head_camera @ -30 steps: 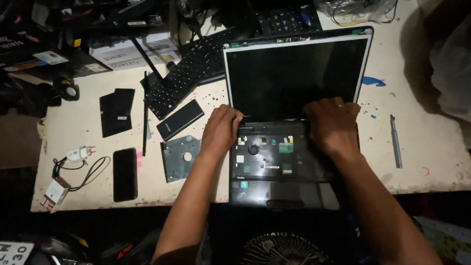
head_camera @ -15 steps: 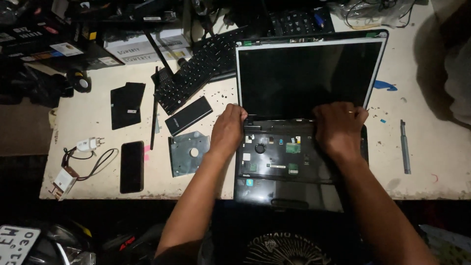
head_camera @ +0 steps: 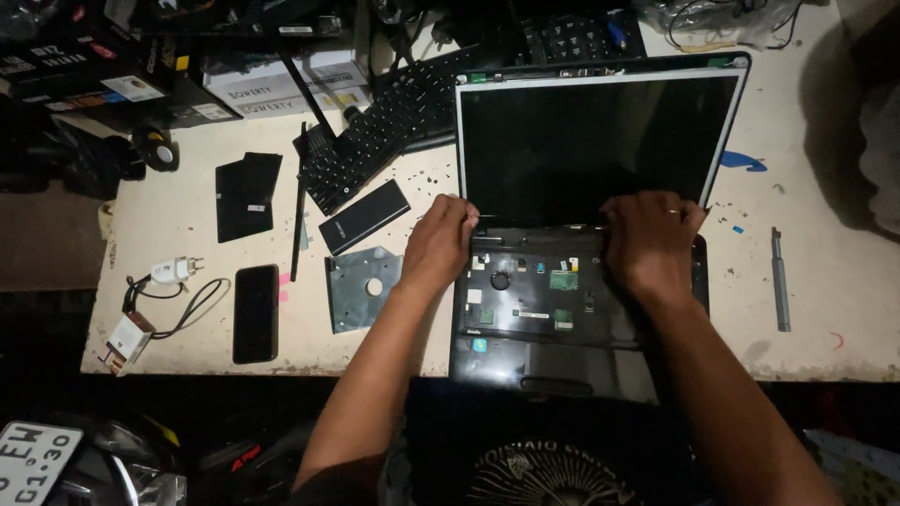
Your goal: The person works on a disassembled laptop, using a screwdriver to remove screws from the screen bezel. They manipulate the screen and the main body, eventually detaching the screen assembly from the laptop chassis.
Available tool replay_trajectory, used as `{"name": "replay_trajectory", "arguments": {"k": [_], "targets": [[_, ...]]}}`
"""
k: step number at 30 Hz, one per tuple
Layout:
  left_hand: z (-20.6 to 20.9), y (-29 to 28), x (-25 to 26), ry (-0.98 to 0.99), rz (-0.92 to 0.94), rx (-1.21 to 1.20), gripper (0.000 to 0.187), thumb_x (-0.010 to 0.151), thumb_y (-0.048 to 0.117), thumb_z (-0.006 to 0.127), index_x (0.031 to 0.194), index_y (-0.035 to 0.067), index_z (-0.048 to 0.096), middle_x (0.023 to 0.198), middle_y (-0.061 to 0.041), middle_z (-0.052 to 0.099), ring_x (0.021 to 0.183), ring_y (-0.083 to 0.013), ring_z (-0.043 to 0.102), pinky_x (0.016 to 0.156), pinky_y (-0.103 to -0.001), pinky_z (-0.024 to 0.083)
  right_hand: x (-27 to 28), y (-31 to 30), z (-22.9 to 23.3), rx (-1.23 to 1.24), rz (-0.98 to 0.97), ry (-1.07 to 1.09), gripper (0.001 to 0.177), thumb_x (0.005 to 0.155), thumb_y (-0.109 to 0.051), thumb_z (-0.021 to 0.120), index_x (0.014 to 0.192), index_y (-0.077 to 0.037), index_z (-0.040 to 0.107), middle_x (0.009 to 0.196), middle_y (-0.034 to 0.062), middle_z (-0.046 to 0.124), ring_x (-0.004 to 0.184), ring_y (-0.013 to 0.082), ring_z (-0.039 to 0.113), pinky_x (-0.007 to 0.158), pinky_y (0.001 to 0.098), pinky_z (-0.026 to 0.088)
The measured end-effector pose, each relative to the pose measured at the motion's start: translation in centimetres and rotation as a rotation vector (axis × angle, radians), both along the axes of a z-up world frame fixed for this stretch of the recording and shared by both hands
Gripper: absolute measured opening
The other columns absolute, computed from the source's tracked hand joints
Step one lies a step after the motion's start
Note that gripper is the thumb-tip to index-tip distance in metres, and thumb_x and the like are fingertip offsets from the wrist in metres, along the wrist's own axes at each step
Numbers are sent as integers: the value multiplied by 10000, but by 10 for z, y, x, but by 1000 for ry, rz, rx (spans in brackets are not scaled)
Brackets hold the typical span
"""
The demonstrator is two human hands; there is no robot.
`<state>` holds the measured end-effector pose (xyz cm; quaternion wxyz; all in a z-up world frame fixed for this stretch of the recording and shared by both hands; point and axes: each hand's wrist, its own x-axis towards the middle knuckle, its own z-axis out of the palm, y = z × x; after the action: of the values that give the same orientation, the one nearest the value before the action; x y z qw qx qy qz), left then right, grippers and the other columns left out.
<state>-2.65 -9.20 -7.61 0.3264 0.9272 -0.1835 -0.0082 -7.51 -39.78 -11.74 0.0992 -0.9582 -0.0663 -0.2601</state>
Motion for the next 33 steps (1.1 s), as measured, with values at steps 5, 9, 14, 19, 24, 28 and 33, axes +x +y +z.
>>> {"name": "replay_trajectory", "arguments": {"k": [5,9,14,19,24,28,33], "targets": [[-14,-1,2,-18,32,33,129,1053,224,524,1078,125,604,991,-99,563,971,-437,620,802,-538,512,1,13,42,-29,-86,336,144,1002,-171,588,1067,-179,717,966,65,632,1100,370,620,1027,525,336],[-17,-4,4,-49,44,79,156,1043,250,536,1062,118,617,980,-131,573,976,-458,605,814,-569,505,0,19,72,98,-98,606,348,855,-85,657,1195,-131,714,1088,173,673,1213,452,595,1053,642,319],[-14,-6,1,-79,52,92,134,1050,243,520,1065,138,602,959,-104,573,961,-420,621,800,-543,501,-3,11,13,-139,-50,215,440,780,-260,652,1206,-154,629,1088,97,646,1185,331,588,1090,612,273],[-12,-9,-1,-101,44,139,140,1057,252,510,1077,135,585,964,-105,573,960,-416,620,808,-544,500,6,14,0,-198,-33,14,375,779,-222,674,1145,-153,634,1030,99,623,1142,337,614,1072,655,310],[-4,-12,-7,-81,61,157,152,1070,218,479,1113,119,585,972,-122,582,945,-439,620,781,-550,490,0,37,35,-199,-110,34,250,883,-128,595,1128,-154,638,980,94,624,1130,325,621,1109,684,262],[-5,-12,-6,-114,60,172,136,1059,202,507,1123,124,598,998,-110,595,961,-418,627,802,-540,498,-1,38,38,-211,-103,98,220,950,-131,567,1159,-161,630,1028,138,651,1176,357,621,1124,694,248],[-8,-12,0,-244,-15,192,91,997,195,636,1085,182,653,1010,-72,610,980,-387,640,796,-525,520,3,27,30,-141,-26,256,236,986,-196,444,1188,-140,553,1085,119,579,1209,356,563,1125,669,222]]}}
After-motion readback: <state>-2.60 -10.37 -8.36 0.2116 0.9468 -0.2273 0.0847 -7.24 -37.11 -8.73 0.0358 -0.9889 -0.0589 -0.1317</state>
